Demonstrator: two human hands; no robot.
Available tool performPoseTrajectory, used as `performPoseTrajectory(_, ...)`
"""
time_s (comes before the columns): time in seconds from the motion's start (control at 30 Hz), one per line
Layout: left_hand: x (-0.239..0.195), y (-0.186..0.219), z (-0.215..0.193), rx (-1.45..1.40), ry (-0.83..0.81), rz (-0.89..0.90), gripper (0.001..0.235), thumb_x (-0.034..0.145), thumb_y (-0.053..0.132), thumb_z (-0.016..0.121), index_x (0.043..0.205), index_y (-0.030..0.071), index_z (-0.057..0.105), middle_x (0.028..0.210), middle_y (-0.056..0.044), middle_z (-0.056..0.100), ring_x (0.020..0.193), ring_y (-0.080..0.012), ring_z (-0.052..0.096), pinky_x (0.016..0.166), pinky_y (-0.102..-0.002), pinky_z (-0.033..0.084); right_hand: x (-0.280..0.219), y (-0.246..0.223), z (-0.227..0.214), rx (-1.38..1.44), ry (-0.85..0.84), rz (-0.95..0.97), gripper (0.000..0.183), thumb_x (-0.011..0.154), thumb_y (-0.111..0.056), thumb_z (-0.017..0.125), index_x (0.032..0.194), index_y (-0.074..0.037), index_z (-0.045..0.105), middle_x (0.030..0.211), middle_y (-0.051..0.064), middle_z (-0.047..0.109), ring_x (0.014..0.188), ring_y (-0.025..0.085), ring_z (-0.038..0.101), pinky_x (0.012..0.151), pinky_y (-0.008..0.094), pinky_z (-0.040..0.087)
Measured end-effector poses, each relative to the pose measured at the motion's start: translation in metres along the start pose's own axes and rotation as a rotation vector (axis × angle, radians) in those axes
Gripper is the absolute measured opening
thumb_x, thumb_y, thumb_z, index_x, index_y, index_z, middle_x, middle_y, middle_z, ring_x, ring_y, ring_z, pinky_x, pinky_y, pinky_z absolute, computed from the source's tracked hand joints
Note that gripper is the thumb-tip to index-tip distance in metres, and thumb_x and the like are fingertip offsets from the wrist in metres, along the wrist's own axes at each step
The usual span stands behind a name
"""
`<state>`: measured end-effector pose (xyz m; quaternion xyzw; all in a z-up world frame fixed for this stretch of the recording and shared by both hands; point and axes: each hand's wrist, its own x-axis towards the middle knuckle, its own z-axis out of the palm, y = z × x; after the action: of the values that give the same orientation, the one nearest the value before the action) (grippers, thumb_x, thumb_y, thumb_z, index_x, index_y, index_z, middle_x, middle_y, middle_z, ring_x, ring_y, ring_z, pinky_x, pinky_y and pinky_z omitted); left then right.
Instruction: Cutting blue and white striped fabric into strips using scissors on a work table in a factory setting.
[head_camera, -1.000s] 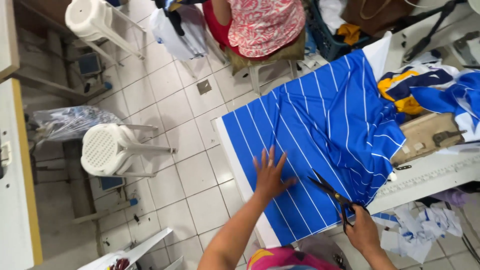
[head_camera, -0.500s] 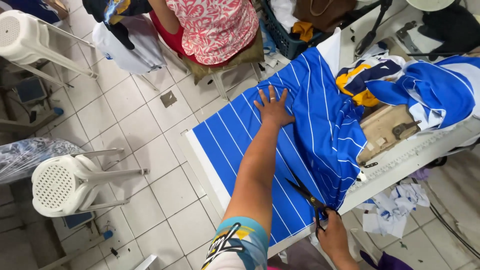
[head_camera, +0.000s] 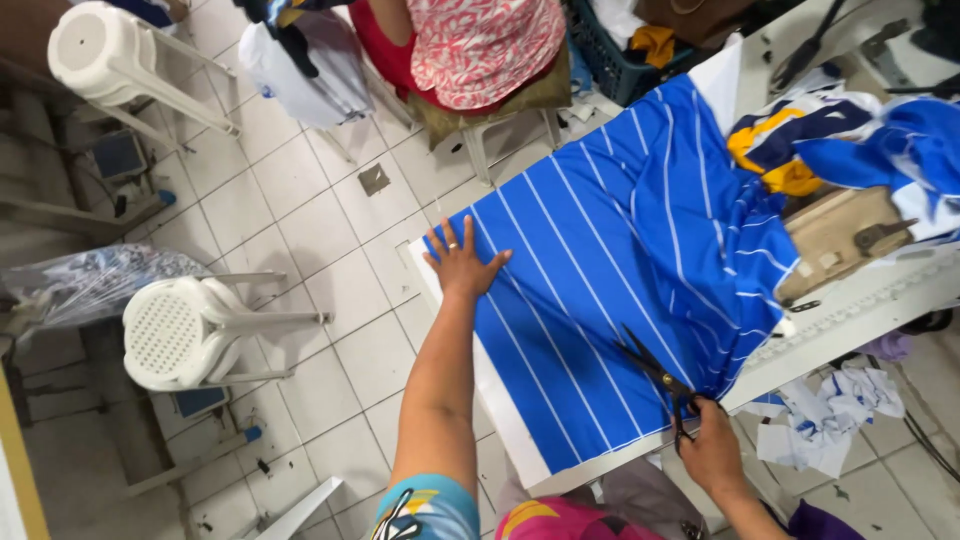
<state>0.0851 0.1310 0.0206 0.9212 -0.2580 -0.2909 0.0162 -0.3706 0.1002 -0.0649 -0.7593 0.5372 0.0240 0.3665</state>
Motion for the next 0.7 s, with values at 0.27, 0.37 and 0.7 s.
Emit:
performPoseTrajectory(0.27, -0.054, -0.024, 0.066, -0.093, 0.392, 0.415, 0.095, 0.08, 0.07, 0.054, 0.153, 0.02, 0.019, 0.159, -0.02, 0.004, 0.146, -0.042, -0.002, 0.107, -0.07, 0.01, 0.001, 0.01, 0.013, -0.035, 0.105, -0.066, 0.056, 0.073, -0.012, 0.07, 0.124, 0.001, 0.053, 0.117, 0.021, 0.063, 0.11, 0.038, 0.058, 0.095, 0.046, 0.045)
performPoseTrajectory(0.37, -0.14, -0.06, 0.114, 0.092, 0.224, 0.534, 0.11, 0.072, 0.064, 0.075, 0.153, 0.021, 0.015, 0.158, -0.021, 0.002, 0.144, -0.0431, -0.002, 0.104, -0.071, 0.013, -0.006, -0.032, -0.011, -0.081, 0.022, 0.061, 0.05, 0.083, -0.024, 0.067, 0.124, 0.001, 0.053, 0.12, 0.019, 0.064, 0.112, 0.037, 0.06, 0.09, 0.05, 0.05)
performPoseTrajectory(0.7, -0.256, -0.128, 0.172, 0.039, 0.136, 0.316, 0.096, 0.079, 0.064, 0.066, 0.151, 0.023, 0.018, 0.157, -0.02, 0.001, 0.143, -0.0439, -0.004, 0.107, -0.068, 0.005, -0.044, -0.066, -0.042, 0.012, -0.151, 0.178, 0.056, 0.086, -0.044, 0.062, 0.125, -0.005, 0.051, 0.108, 0.018, 0.066, 0.1, 0.04, 0.061, 0.081, 0.045, 0.045)
